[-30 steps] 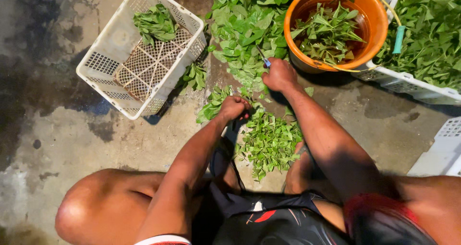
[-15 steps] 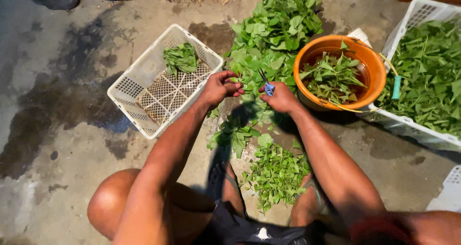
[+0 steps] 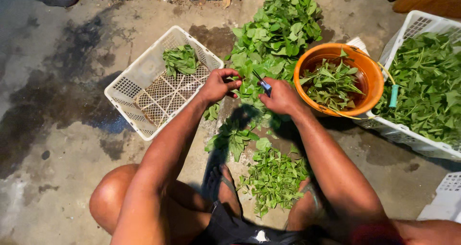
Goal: The person sits on the floor and uses scissors to trim leaves from stems. The trimmed leaves are placed into a white basket, while the stems are discarded into an orange bucket. The person continues this repetitive trimming process throughout the clip.
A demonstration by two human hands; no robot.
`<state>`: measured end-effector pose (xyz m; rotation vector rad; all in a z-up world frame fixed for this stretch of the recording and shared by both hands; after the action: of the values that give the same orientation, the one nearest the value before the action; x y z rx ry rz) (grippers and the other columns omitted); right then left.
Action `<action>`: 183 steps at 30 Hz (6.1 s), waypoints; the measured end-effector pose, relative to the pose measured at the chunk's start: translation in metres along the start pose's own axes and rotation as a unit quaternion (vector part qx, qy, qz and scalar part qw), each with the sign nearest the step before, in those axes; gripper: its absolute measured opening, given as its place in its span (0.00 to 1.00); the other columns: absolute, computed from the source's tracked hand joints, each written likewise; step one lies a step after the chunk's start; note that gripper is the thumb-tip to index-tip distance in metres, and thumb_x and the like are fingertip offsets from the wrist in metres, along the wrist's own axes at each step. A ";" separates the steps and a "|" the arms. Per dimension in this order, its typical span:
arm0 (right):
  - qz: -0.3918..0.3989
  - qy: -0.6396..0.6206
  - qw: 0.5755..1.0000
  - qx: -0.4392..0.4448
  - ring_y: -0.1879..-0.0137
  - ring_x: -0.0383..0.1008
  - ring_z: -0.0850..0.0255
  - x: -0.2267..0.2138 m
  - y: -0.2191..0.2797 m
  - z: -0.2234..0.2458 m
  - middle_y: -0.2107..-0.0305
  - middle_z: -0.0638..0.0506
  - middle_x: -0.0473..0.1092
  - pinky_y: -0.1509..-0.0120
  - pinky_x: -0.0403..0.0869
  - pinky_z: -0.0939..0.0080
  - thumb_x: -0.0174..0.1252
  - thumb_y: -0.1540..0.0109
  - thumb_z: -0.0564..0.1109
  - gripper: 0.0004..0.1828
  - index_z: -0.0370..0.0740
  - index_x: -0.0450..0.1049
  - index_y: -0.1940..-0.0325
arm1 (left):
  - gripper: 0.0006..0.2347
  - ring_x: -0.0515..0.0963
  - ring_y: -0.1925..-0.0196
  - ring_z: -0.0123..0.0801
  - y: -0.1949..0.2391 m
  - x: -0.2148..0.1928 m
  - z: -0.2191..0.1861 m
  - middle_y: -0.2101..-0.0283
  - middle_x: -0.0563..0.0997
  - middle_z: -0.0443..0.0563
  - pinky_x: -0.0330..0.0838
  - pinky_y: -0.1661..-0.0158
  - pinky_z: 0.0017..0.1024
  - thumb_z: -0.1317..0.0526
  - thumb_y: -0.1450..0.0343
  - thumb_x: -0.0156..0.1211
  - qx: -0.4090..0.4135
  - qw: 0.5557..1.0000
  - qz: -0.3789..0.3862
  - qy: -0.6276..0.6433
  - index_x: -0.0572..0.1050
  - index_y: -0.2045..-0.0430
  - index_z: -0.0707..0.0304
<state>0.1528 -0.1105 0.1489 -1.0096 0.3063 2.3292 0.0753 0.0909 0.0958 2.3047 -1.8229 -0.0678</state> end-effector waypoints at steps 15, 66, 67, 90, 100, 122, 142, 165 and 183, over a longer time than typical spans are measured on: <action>-0.056 0.157 0.986 0.006 0.59 0.77 0.37 -0.022 0.011 0.012 0.70 0.38 0.76 0.53 0.73 0.37 0.63 0.41 0.46 0.14 0.41 0.75 0.54 | 0.09 0.86 0.64 0.33 0.004 0.015 -0.003 0.64 0.84 0.53 0.82 0.69 0.32 0.69 0.28 0.62 -0.012 0.995 0.027 -0.094 0.78 0.54 0.69; -0.103 -0.008 0.981 0.163 0.57 0.80 0.46 0.024 0.016 -0.114 0.64 0.42 0.78 0.50 0.76 0.49 0.67 0.43 0.47 0.12 0.41 0.80 0.59 | 0.17 0.84 0.56 0.29 0.046 0.093 0.111 0.59 0.86 0.55 0.78 0.54 0.27 0.77 0.35 0.62 -0.046 0.949 0.277 -0.142 0.78 0.53 0.67; -0.098 -0.001 0.982 0.164 0.57 0.80 0.46 0.026 0.015 -0.112 0.64 0.42 0.78 0.49 0.76 0.48 0.67 0.43 0.47 0.12 0.41 0.80 0.59 | 0.16 0.85 0.57 0.32 0.042 0.082 0.114 0.60 0.86 0.54 0.79 0.54 0.28 0.76 0.36 0.62 -0.031 0.944 0.231 -0.235 0.79 0.54 0.66; -0.008 0.050 0.981 0.187 0.50 0.77 0.41 0.047 0.023 -0.100 0.61 0.40 0.77 0.45 0.74 0.42 0.66 0.43 0.51 0.15 0.44 0.78 0.55 | 0.05 0.84 0.64 0.56 0.062 0.034 0.113 0.67 0.84 0.63 0.80 0.61 0.47 0.64 0.34 0.59 0.086 0.641 0.183 -0.740 0.82 0.76 0.62; 0.029 0.013 0.984 0.173 0.52 0.79 0.43 0.063 0.027 -0.108 0.60 0.39 0.78 0.46 0.75 0.47 0.67 0.43 0.50 0.18 0.41 0.78 0.52 | 0.05 0.77 0.72 0.27 0.028 -0.029 0.066 0.74 0.82 0.45 0.72 0.69 0.31 0.61 0.30 0.68 -0.068 0.972 -0.012 -0.223 0.84 0.67 0.62; -0.004 -0.007 0.998 0.057 0.61 0.79 0.45 0.047 0.017 -0.035 0.69 0.43 0.77 0.56 0.76 0.46 0.65 0.45 0.45 0.17 0.39 0.75 0.54 | 0.08 0.73 0.73 0.21 -0.001 -0.023 0.083 0.71 0.79 0.42 0.70 0.69 0.22 0.63 0.29 0.69 -0.042 0.997 -0.032 0.047 0.82 0.60 0.66; -0.082 0.069 0.994 -0.033 0.52 0.78 0.40 0.021 0.025 -0.010 0.55 0.38 0.76 0.49 0.73 0.40 0.66 0.46 0.46 0.30 0.36 0.71 0.41 | 0.07 0.77 0.72 0.25 0.004 -0.019 0.082 0.69 0.81 0.46 0.76 0.68 0.25 0.61 0.27 0.64 -0.101 0.993 -0.058 0.031 0.82 0.62 0.65; -0.003 0.116 0.982 0.147 0.52 0.76 0.36 0.043 0.035 -0.097 0.62 0.35 0.77 0.47 0.74 0.37 0.65 0.43 0.50 0.17 0.41 0.76 0.53 | 0.11 0.85 0.58 0.54 0.048 0.017 0.114 0.59 0.85 0.61 0.78 0.52 0.41 0.60 0.37 0.64 -0.044 0.819 0.100 -0.564 0.86 0.65 0.58; 0.036 0.123 0.981 0.146 0.50 0.76 0.35 0.049 0.036 -0.087 0.60 0.34 0.76 0.46 0.73 0.35 0.65 0.42 0.49 0.17 0.39 0.74 0.54 | 0.07 0.85 0.60 0.53 0.065 0.027 0.145 0.63 0.85 0.61 0.80 0.59 0.45 0.64 0.32 0.56 0.024 0.618 0.189 -0.763 0.82 0.71 0.61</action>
<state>0.1563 -0.1560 0.0526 -1.1519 0.7693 2.1395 -0.0037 0.0323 -0.0313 1.5528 -2.6837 -2.5497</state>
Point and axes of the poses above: each hand's wrist, its own y-axis away from the middle knuckle, its own x-axis out of the palm, z = x × y, the point moved 7 cm from there along -y, towards the middle knuckle
